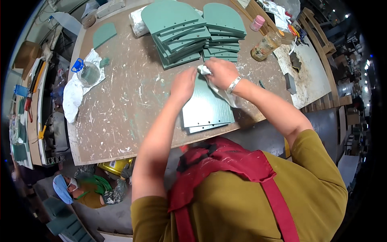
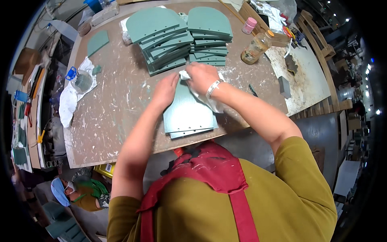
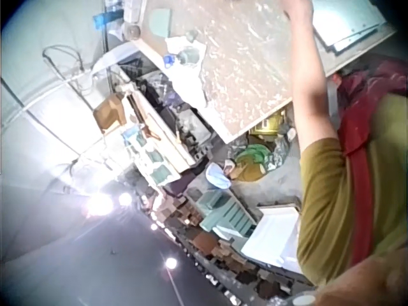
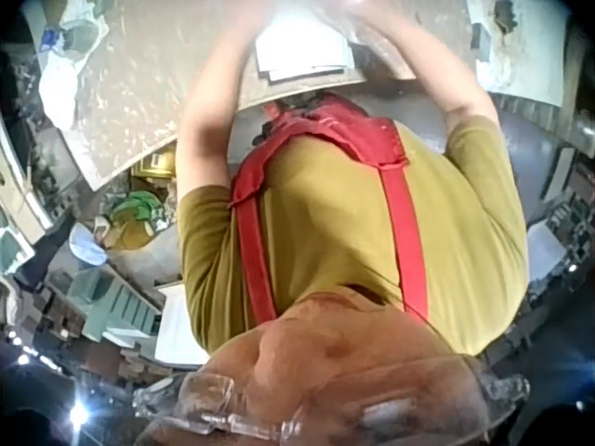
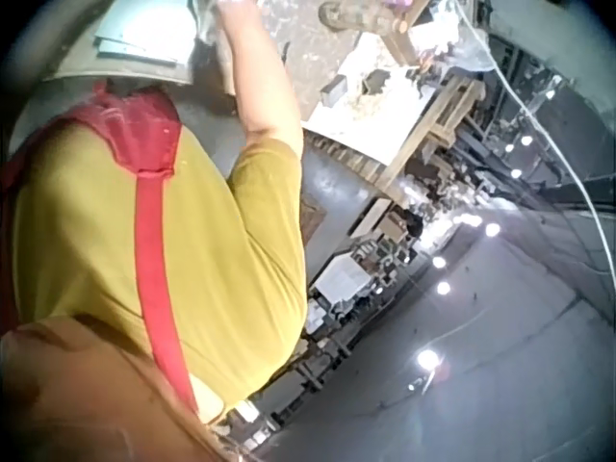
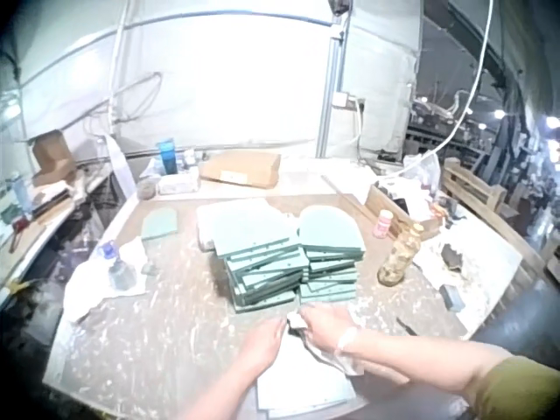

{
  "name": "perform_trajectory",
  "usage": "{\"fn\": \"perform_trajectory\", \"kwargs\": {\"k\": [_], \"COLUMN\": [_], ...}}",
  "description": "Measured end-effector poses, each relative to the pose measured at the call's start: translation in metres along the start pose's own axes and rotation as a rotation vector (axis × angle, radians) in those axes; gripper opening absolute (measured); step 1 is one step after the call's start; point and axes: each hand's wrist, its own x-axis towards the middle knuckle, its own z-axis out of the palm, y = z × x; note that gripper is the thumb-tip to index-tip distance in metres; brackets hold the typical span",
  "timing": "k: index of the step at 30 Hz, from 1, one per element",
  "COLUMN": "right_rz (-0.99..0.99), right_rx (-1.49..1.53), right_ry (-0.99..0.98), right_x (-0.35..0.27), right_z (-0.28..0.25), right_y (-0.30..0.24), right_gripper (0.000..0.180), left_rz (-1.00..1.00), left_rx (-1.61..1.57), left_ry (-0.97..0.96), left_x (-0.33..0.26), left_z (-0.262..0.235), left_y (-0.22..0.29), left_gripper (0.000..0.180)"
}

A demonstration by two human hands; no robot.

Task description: The person sands the edges and surfaces of several green arched wood panels by hand with a sanding block and then wipes them with a cloth dampened with liquid from a bottle.

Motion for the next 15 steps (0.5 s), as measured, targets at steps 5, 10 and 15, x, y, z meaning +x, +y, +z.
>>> {"fn": "perform_trajectory", "kwargs": {"k": [5,10,15], "right_rz": [-0.108,-0.049,-0.186], "right_rx": [0.015,-0.029,0.241], "right_ry": [-0.133,0.004,-0.617], "right_x": [-0.030,-0.014,-0.109], "right_z": [-0.003,0.001,-0.041], "right_y": [-0.015,-0.010,-0.017], "right_gripper": [0.024,0.020,0.018], "left_rz": [-0.001,-0.022,0.001], "left_rx": [0.024,-0.005,-0.042], "left_ry": [0.027,-0.037,-0.007], "left_x": [-0.001,-0.002,-0.003], "left_z": [0.003,0.001,0.004], "left_y": [-0.009,0.004,-0.002], "left_gripper": [0.027,0.029,0.028]}}
